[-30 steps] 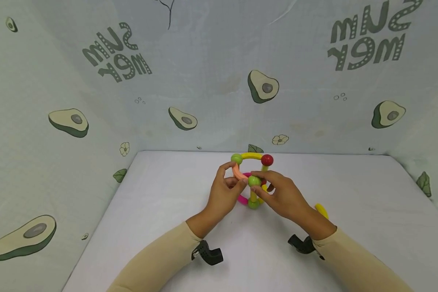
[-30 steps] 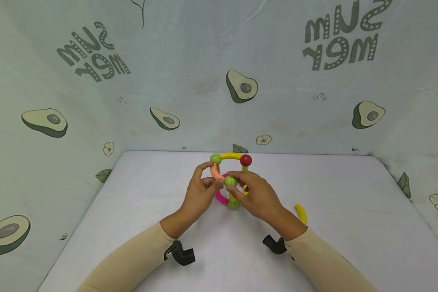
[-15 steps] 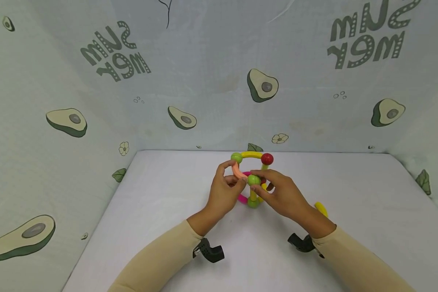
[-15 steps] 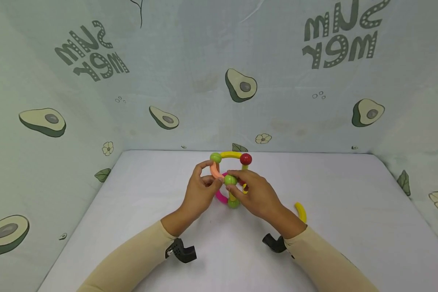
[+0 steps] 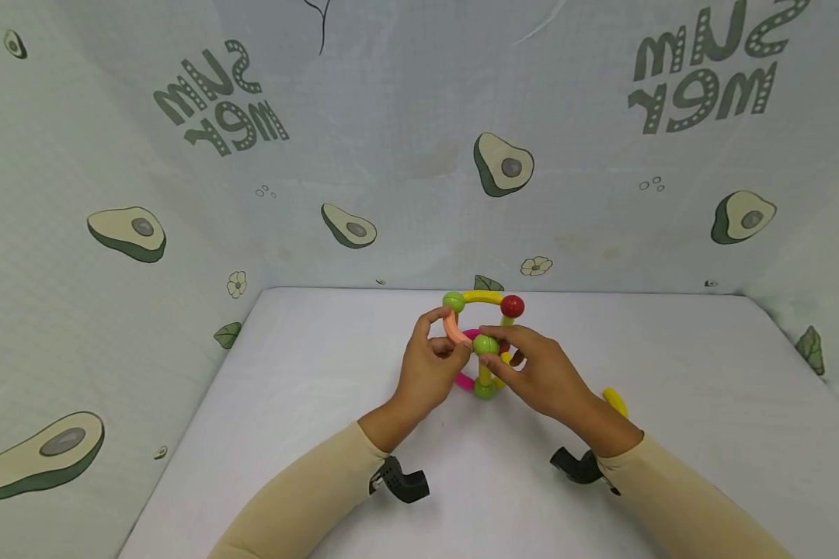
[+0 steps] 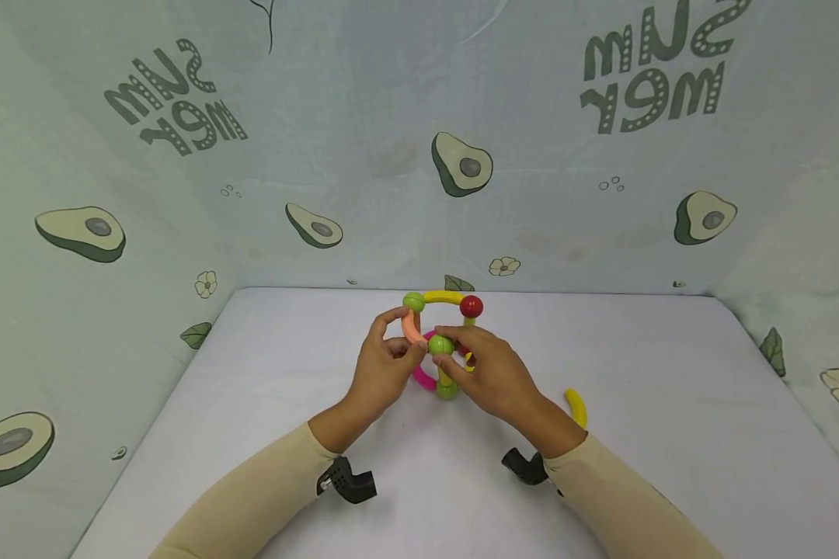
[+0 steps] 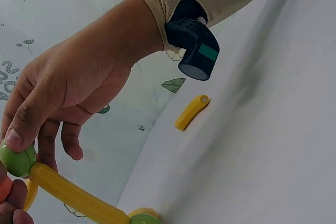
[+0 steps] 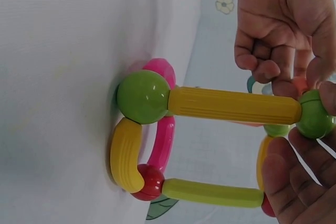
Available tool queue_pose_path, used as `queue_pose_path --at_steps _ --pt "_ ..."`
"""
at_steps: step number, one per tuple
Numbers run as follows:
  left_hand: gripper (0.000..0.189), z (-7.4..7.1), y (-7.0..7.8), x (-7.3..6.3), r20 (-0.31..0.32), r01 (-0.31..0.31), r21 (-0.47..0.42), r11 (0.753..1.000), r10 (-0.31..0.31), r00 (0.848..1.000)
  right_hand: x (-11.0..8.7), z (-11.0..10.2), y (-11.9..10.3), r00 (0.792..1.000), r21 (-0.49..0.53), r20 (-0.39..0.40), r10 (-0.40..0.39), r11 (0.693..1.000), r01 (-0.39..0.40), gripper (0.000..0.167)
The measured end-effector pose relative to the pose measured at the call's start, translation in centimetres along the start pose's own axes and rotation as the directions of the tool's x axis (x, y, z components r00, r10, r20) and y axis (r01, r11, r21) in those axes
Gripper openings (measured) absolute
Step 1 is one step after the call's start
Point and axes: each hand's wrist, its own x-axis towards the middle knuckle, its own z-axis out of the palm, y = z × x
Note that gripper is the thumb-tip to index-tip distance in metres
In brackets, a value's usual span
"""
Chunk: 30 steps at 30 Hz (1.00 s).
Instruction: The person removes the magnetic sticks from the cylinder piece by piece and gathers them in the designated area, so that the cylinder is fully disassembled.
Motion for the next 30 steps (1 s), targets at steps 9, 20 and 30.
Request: queue_pose_path --at_steps 9,20,30 --pt "0.069 -0.3 -0.9 -0.1 0.021 -0.079 0.099 0.992 0.077 0.997 0.1 0.1 0.0 1.000 0.002 0.002 0.009 1.000 -0.009 0.049" --pt "0.071 -1.0 -2.2 0.2 0.006 -0.094 0.217 0.972 0.095 0.995 0.2 0.0 0.1 1.000 -0.004 -0.010 -0.003 1.000 0.003 0.050" --pt "0.066 -1.6 -3.5 0.6 -0.036 -0.036 0.257 0.966 0.046 0.998 0.1 -0.1 0.0 1.000 0.014 -0.006 0.014 1.000 -0.013 0.050"
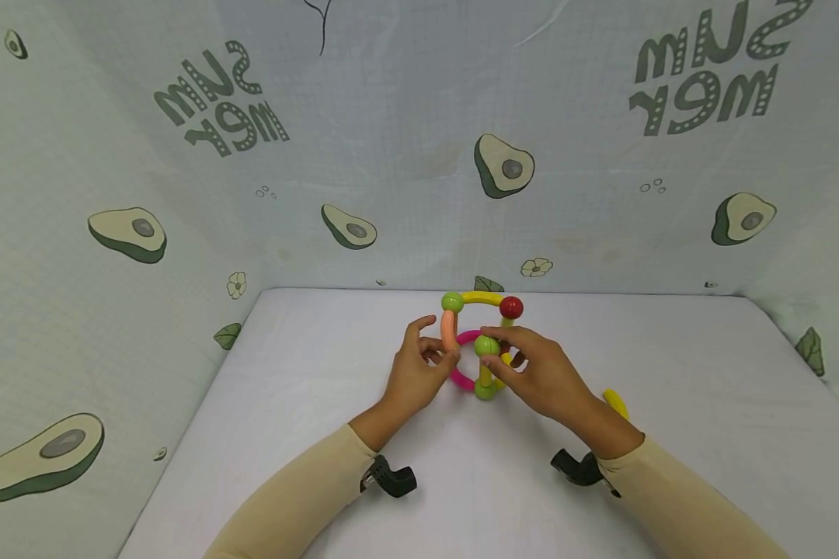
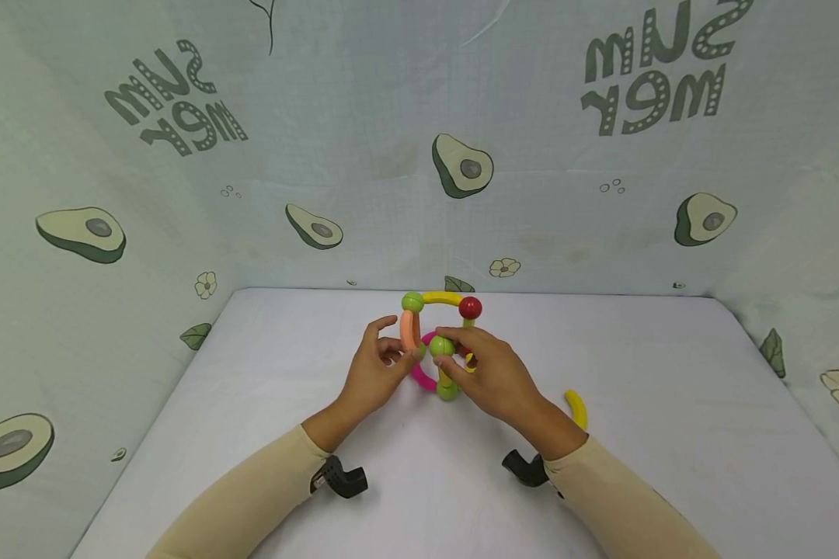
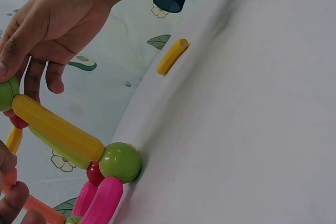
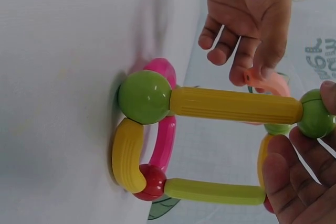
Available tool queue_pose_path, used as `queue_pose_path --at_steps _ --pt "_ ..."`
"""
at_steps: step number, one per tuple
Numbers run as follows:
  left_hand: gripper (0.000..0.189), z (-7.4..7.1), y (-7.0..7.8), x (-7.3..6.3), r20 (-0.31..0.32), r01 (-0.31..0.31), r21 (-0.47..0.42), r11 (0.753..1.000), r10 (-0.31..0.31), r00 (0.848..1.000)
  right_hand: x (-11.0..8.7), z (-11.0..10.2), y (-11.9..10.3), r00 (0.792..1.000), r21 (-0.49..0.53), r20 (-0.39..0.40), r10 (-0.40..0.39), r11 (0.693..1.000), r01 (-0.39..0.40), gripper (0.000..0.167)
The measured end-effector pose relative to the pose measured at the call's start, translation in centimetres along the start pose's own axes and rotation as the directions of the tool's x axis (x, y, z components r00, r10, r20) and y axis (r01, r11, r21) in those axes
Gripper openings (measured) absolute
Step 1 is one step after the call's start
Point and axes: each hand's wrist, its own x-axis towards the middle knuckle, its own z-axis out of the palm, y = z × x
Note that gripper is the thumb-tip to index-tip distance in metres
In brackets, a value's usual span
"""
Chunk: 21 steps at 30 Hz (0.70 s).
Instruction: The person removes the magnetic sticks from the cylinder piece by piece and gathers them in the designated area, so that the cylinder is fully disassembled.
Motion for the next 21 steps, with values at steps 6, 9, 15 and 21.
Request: queue_pose_path --at_steps 6,9,15,21 --pt "0.064 -0.3 -0.7 0.0 -0.028 0.019 0.013 1.000 -0.018 0.999 0.0 0.0 0.0 1.000 -0.009 0.000 0.008 1.000 -0.008 0.050" --pt "0.062 -0.5 -0.9 0.0 -0.033 0.019 0.020 1.000 -0.018 0.999 -0.1 0.1 0.0 1.000 -0.010 0.001 0.014 1.000 -0.014 0.050" --pt "0.064 -0.7 -0.8 -0.2 -0.021 0.045 0.043 0.998 -0.044 0.999 -0.1 0.2 0.0 0.999 -0.013 0.007 0.033 0.999 -0.032 0.050" --pt "0.074 -0.2 -0.3 -1.2 -0.101 0.003 0.134 0.991 0.011 0.995 -0.2 0.2 0.0 1.000 -0.013 -0.004 0.029 0.999 -0.030 0.050"
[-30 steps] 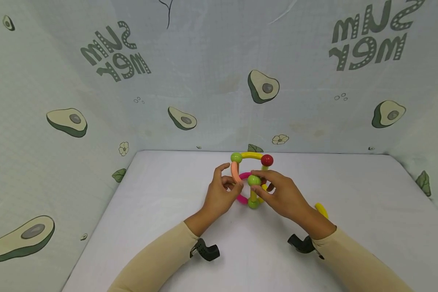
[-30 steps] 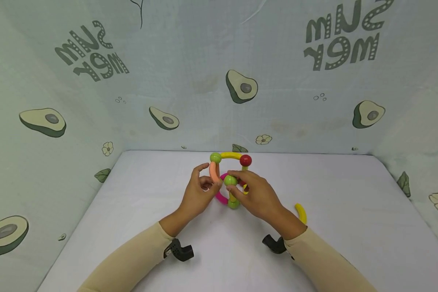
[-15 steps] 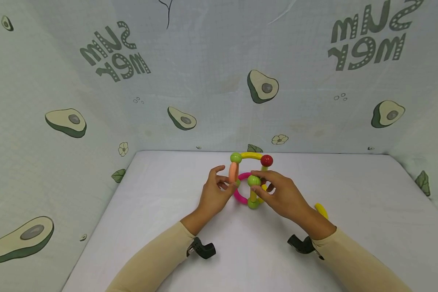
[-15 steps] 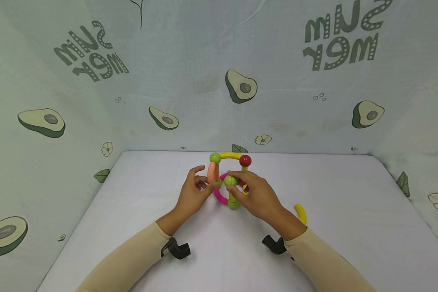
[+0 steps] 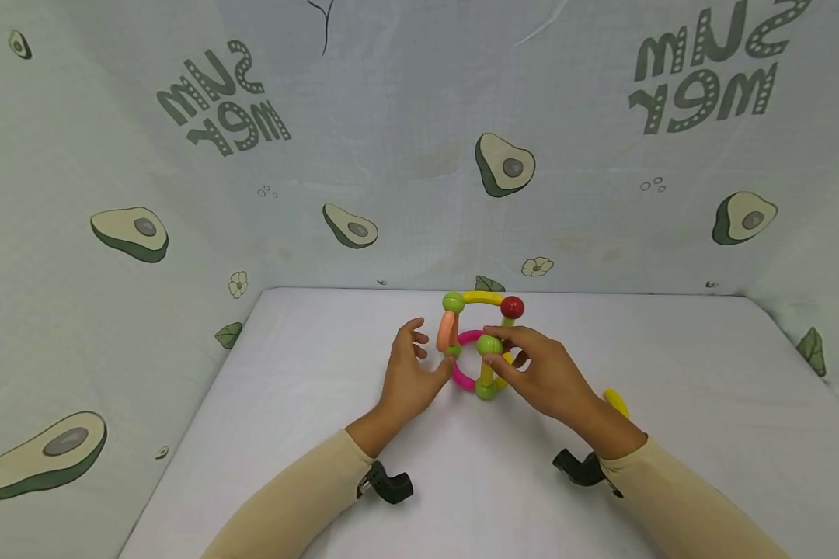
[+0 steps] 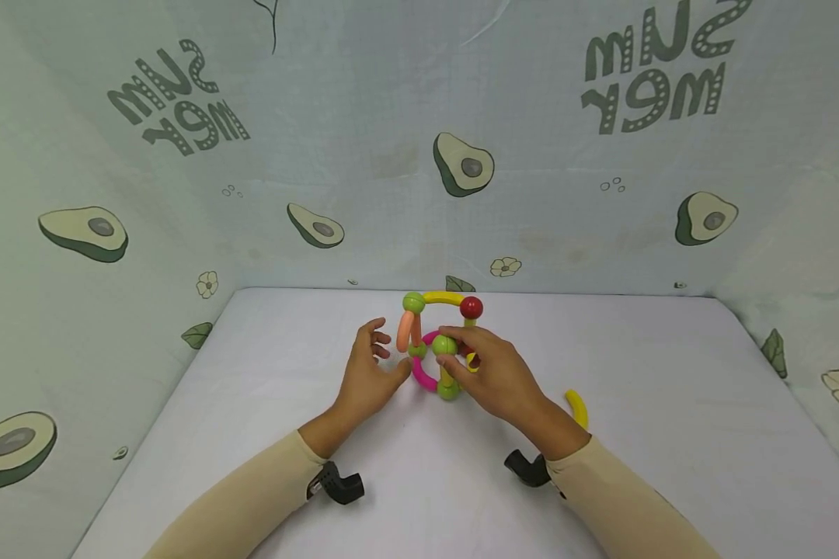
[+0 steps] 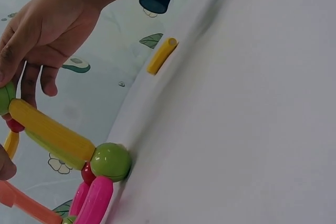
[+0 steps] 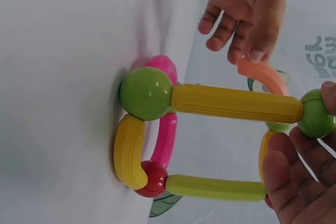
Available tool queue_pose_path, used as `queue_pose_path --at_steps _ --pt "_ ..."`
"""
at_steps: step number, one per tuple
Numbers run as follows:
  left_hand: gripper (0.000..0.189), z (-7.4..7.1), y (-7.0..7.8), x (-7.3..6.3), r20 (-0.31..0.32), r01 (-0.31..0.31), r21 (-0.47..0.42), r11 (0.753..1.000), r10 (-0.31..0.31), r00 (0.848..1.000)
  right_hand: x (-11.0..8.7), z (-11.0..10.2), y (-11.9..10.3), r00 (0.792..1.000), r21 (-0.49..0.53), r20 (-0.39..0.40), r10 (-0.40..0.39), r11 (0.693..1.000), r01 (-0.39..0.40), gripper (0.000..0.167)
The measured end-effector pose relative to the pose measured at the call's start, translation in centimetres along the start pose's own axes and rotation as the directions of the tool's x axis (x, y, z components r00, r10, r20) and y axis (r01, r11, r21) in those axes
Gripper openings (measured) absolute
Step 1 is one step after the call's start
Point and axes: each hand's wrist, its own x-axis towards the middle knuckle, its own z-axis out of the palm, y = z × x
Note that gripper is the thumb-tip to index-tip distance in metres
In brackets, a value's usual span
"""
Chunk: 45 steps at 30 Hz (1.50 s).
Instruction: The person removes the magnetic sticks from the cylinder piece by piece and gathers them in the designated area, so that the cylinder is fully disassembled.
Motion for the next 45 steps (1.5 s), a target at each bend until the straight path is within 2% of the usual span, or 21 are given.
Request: queue_pose_path --at_steps 2,5,9,11,14,16,19,22,27,30,37,45 --pt "0.075 0.2 0.3 -0.5 -0.061 -0.066 0.052 0.997 0.069 0.996 0.0 0.0 0.0 1.000 0.006 -0.006 -0.003 1.000 0.003 0.050" --pt "0.068 0.3 0.9 -1.3 -0.119 -0.193 0.103 0.976 0.205 0.972 -0.2 0.1 0.0 1.000 0.019 -0.009 0.002 1.000 -0.001 0.049" --pt "0.048 0.5 1.8 -2.2 -0.093 -0.360 0.061 0.931 0.364 0.927 -0.4 0.2 0.1 1.000 0.026 -0.005 0.025 0.999 -0.024 0.049" --pt "0.041 0.7 2.1 -2.6 -0.049 -0.399 0.005 0.917 0.399 0.916 -0.5 0.2 0.1 1.000 0.029 -0.007 0.030 0.999 -0.029 0.049" --pt "0.041 1.1 2.6 -2.9 0.039 -0.387 -0.051 0.921 0.389 0.921 -0.5 0.2 0.1 1.000 0.038 -0.020 0.021 0.999 -0.020 0.050" --pt "0.047 1.6 2.6 -2.8 0.108 -0.334 -0.056 0.941 0.338 0.935 -0.4 0.1 0.2 1.000 0.043 -0.030 0.009 0.999 -0.008 0.050" --pt "0.054 2.4 2.4 -2.5 0.184 -0.263 -0.026 0.964 0.264 0.947 -0.4 0.0 0.3 0.999 0.046 -0.036 -0.006 0.999 0.007 0.050" --pt "0.049 3.2 2.0 -2.1 0.220 -0.213 -0.013 0.977 0.211 0.953 -0.4 -0.1 0.4 0.999 0.047 -0.033 -0.009 0.999 0.010 0.049" --pt "0.036 4.1 1.5 -1.6 0.244 -0.122 -0.039 0.992 0.128 0.961 -0.3 -0.1 0.4 1.000 0.044 -0.029 -0.004 0.999 0.005 0.049" --pt "0.032 4.4 1.4 -1.5 0.247 -0.088 -0.049 0.995 0.098 0.964 -0.2 -0.1 0.4 1.000 0.045 -0.028 -0.003 0.999 0.004 0.049" --pt "0.029 4.4 1.2 -1.1 0.231 -0.146 -0.017 0.989 0.146 0.962 -0.2 -0.2 0.6 1.000 0.068 -0.019 0.004 0.998 -0.002 0.050" --pt "0.031 4.5 0.8 -0.8 0.236 -0.209 0.034 0.977 0.196 0.952 -0.1 -0.3 0.6 1.000 0.065 0.006 0.019 0.998 -0.019 0.055"
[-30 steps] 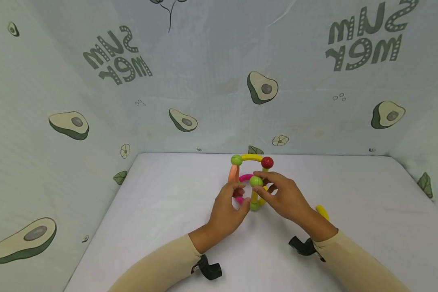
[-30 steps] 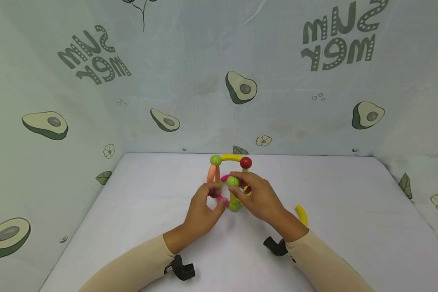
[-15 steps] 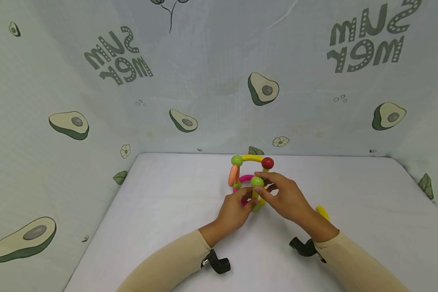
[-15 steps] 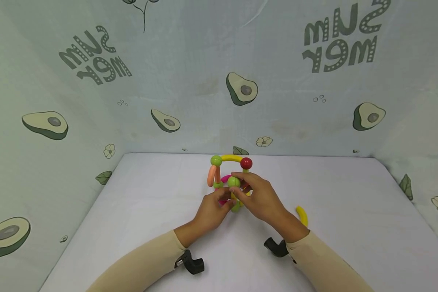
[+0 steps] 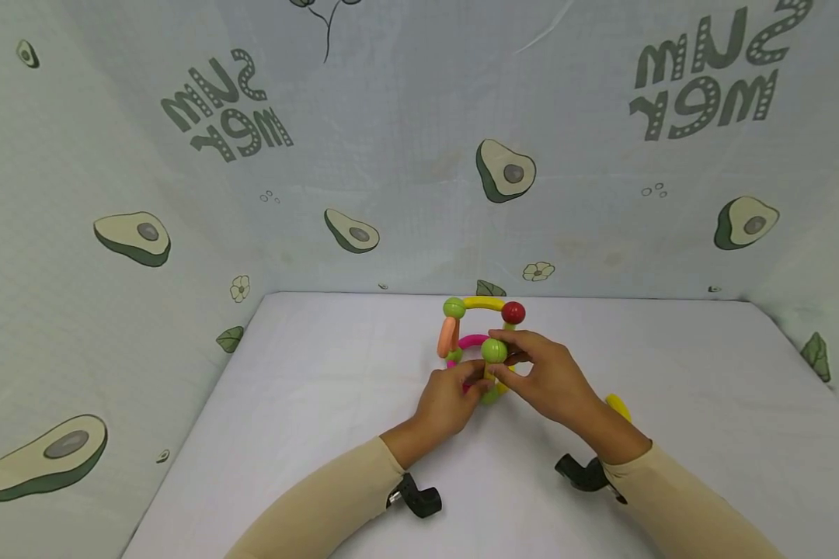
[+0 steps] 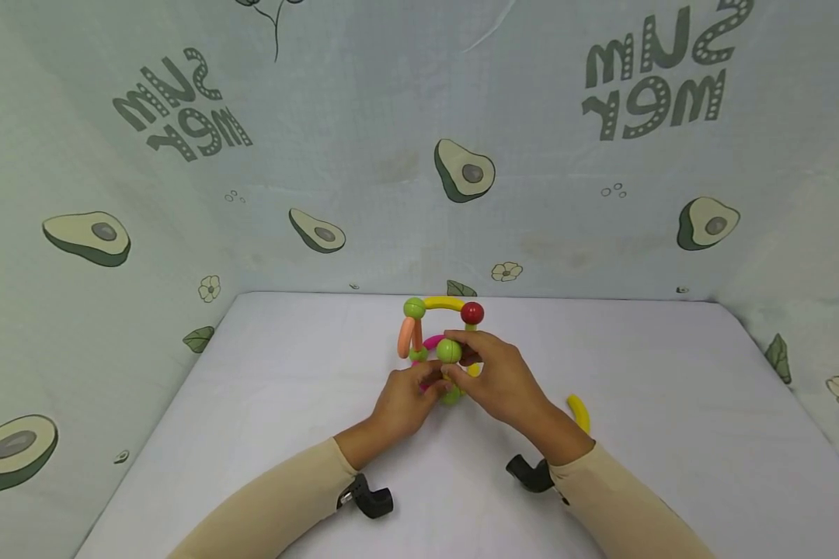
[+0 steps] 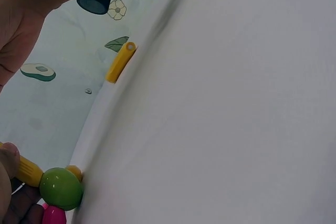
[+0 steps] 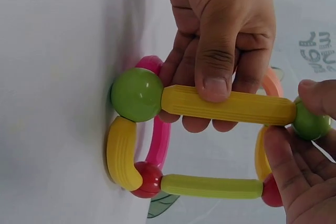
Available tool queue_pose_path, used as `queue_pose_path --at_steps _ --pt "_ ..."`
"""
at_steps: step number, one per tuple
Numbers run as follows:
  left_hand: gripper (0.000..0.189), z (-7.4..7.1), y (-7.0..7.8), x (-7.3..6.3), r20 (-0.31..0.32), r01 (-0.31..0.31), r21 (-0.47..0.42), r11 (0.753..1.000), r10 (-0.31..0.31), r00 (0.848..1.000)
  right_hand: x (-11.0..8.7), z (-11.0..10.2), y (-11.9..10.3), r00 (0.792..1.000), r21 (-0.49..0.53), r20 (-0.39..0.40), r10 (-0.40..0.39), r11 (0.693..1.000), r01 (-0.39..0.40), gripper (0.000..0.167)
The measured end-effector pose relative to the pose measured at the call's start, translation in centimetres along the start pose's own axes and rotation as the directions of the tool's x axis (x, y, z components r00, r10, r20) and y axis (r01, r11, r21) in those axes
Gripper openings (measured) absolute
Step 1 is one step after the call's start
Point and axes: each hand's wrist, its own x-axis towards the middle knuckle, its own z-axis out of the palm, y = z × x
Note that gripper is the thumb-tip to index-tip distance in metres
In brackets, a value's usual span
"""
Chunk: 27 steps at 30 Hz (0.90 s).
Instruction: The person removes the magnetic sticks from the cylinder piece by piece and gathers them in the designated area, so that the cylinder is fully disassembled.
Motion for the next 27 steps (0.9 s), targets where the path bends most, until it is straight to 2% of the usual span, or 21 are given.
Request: queue_pose_path --at_steps 10,14,20,27 --pt "0.033 -0.1 0.1 0.2 0.027 0.002 0.032 0.999 -0.002 1.000 0.0 -0.2 -0.2 0.999 0.006 0.006 0.032 0.999 -0.032 0.052" --pt "0.033 -0.1 0.1 0.1 0.026 0.000 0.045 0.999 -0.001 1.000 0.2 -0.3 -0.4 0.999 0.011 -0.017 0.034 0.999 -0.034 0.052" --pt "0.032 -0.2 0.1 0.2 0.031 -0.006 0.068 0.998 0.004 1.000 0.4 -0.7 -0.8 0.999 0.010 -0.044 0.002 1.000 -0.001 0.052" --pt "0.033 -0.3 0.1 0.1 0.047 0.007 0.041 0.999 -0.009 0.999 0.5 -2.1 -0.3 0.996 -0.044 -0.074 -0.046 0.998 0.043 0.057"
